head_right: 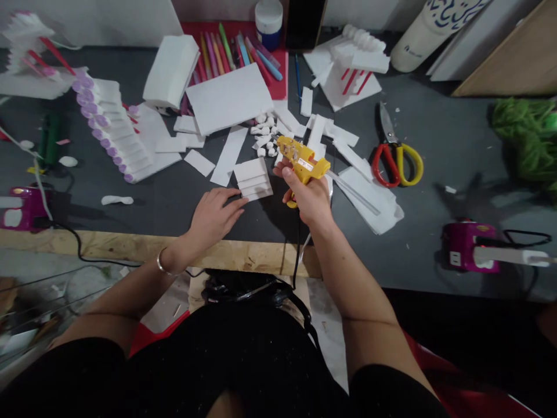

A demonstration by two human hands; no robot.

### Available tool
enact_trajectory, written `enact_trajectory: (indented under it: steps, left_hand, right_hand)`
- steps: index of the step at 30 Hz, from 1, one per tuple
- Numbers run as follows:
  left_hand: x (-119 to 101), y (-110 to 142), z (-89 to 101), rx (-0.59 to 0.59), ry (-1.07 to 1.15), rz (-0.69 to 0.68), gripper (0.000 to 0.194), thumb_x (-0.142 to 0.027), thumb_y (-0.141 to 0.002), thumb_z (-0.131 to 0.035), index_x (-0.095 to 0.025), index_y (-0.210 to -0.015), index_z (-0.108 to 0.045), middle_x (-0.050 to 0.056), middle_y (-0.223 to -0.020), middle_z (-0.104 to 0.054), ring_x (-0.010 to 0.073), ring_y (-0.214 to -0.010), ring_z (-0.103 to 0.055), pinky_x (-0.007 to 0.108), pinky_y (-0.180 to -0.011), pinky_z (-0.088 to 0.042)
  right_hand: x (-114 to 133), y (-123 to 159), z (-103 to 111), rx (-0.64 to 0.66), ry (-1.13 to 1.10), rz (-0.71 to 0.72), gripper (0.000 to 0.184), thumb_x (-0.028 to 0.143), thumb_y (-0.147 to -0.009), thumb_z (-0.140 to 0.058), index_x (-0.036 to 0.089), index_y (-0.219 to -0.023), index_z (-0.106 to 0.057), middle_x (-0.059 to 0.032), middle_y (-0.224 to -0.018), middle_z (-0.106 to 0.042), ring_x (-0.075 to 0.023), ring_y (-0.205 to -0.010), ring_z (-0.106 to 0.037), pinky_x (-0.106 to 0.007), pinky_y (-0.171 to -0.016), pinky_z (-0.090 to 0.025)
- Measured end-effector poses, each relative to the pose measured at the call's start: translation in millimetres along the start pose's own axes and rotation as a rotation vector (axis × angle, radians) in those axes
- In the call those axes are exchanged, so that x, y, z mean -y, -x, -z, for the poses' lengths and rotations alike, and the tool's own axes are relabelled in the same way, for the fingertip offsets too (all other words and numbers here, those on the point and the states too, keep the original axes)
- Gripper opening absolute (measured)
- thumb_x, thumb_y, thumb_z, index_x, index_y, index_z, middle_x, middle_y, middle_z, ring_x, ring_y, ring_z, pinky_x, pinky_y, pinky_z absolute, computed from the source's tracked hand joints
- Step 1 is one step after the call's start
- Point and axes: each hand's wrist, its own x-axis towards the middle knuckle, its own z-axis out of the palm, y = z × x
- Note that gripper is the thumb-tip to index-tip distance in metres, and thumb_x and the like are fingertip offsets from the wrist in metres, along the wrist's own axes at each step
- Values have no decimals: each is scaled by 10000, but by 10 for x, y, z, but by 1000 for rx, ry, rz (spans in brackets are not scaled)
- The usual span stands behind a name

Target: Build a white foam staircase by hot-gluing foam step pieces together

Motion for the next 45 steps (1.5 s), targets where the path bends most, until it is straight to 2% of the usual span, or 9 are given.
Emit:
enact_trajectory:
  steps: [3,7,11,14,22,29,36,41,45]
  left_hand:
    - [13,3,-13,-29,-7,-10,240,-224,-1055,-585,-205,-1259,-711,122,-1200,-767,277,-1131,-689,388,-829,-525]
    - [25,5,-42,-11,17,2,266,-218,-1059,-564,-190,-1283,-704,140,-1214,-757,290,-1149,-676,409,-859,-538]
    - [26,16,-75,24,60,57,293,-227,-1058,-551,-216,-1311,-698,163,-1310,-717,317,-1199,-653,444,-887,-542]
    - [25,30,-84,42,78,69,310,-225,-1055,-546,-222,-1333,-683,173,-1392,-683,334,-1265,-623,465,-929,-540]
    - [-4,43,-101,1,11,57,288,-251,-1059,-558,-225,-1315,-688,145,-1447,-677,312,-1262,-614,426,-928,-538]
    - [-17,22,-82,63,26,79,296,-257,-1062,-549,-229,-1323,-686,144,-1490,-658,317,-1283,-597,451,-939,-537]
    - [-11,18,-69,56,36,75,308,-246,-1067,-522,-212,-1324,-689,168,-1495,-654,330,-1276,-608,460,-932,-537]
    - [-14,19,-80,70,50,82,315,-246,-1062,-525,-216,-1332,-686,171,-1491,-655,339,-1279,-598,474,-936,-528]
    - [-12,18,-90,62,30,72,310,-246,-1065,-523,-216,-1327,-685,165,-1481,-662,332,-1263,-604,464,-929,-523]
  right_hand:
    - [0,16,2,14,-11,-3,506,610,-681,-856,248,-1010,-728,-95,-1113,-803,-289,-1056,-794,-250,-412,-497]
    - [-31,-5,8,5,19,25,521,641,-689,-846,244,-1007,-731,-85,-1092,-802,-274,-1038,-795,-232,-408,-475]
    - [-87,-57,31,-34,36,49,518,654,-676,-855,250,-981,-744,-64,-1040,-810,-270,-1040,-790,-223,-421,-483]
    - [-142,-83,46,-10,68,61,525,663,-701,-833,244,-1006,-748,-81,-1044,-807,-296,-1087,-775,-241,-443,-512]
    - [-189,-71,23,11,95,16,524,666,-714,-810,243,-1011,-728,-103,-1116,-799,-299,-1116,-773,-222,-425,-487]
    - [-192,-70,4,44,66,-4,567,691,-689,-827,242,-1020,-724,-103,-1123,-798,-301,-1120,-785,-210,-418,-480]
    - [-147,-54,-10,21,8,-23,613,715,-627,-871,240,-983,-720,-102,-1098,-801,-315,-1099,-790,-217,-398,-480]
    - [-180,-60,-2,41,52,-19,566,695,-686,-823,248,-1019,-726,-106,-1137,-793,-313,-1138,-772,-228,-427,-494]
    - [-187,-65,-1,32,61,-20,569,699,-673,-825,252,-1009,-720,-102,-1144,-792,-321,-1153,-762,-239,-441,-502]
